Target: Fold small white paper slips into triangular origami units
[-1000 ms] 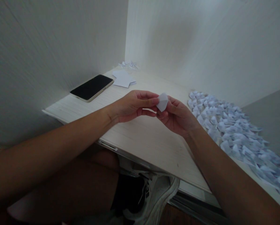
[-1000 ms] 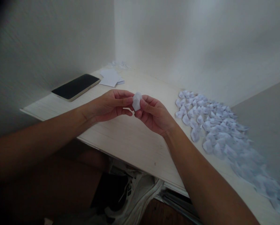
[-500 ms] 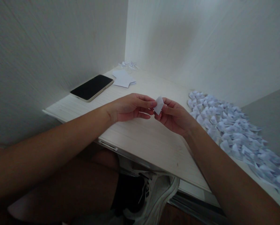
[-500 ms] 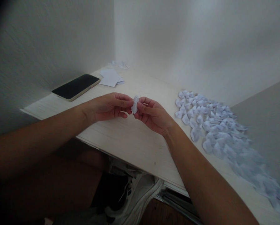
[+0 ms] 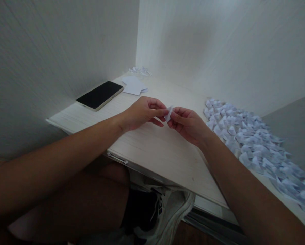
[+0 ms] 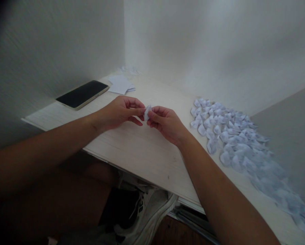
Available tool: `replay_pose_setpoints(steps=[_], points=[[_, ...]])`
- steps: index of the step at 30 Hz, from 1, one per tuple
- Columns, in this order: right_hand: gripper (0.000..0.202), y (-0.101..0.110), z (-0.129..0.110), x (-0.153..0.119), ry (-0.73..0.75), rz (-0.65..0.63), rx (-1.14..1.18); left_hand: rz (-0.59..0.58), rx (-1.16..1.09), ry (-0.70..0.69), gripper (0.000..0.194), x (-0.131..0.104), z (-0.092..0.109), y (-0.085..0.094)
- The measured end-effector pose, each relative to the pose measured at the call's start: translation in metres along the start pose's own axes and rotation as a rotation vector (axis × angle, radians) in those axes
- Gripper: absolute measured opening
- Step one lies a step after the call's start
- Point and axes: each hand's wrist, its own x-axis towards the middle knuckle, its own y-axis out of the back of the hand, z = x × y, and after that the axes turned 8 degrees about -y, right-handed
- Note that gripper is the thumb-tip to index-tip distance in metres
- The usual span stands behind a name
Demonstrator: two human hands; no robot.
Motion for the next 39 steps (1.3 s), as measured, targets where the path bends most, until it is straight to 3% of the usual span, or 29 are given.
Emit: replay_pose_setpoints(steps=[8,13,28,33,39], points=[[0.041,-0.002,-0.001,-0.003,0.006,-0.027,-0.034,-0.111,-0.044,-0.010,0.014,0.000,0.000,0.004],[0.041,-0.002,-0.001,-0.002,0.054,0.038,0.007,-0.100,-0.030,-0.039,0.016,0.000,-0.001,0.004],[0.037,-0.006,0.004,-0.001,-0.033,-0.089,0.215,-0.114,0.000,-0.246,0.032,-0.003,-0.008,-0.012],[0.037,-0.008,0.001,0.000,0.010,0.013,0.196,0.029,0.055,-0.304,0.023,0.000,-0.011,-0.011],[0.038,-0.011,0.007,0.003,0.228,0.172,-0.041,0.193,0.070,-0.336,0.018,0.001,-0.012,-0.015]])
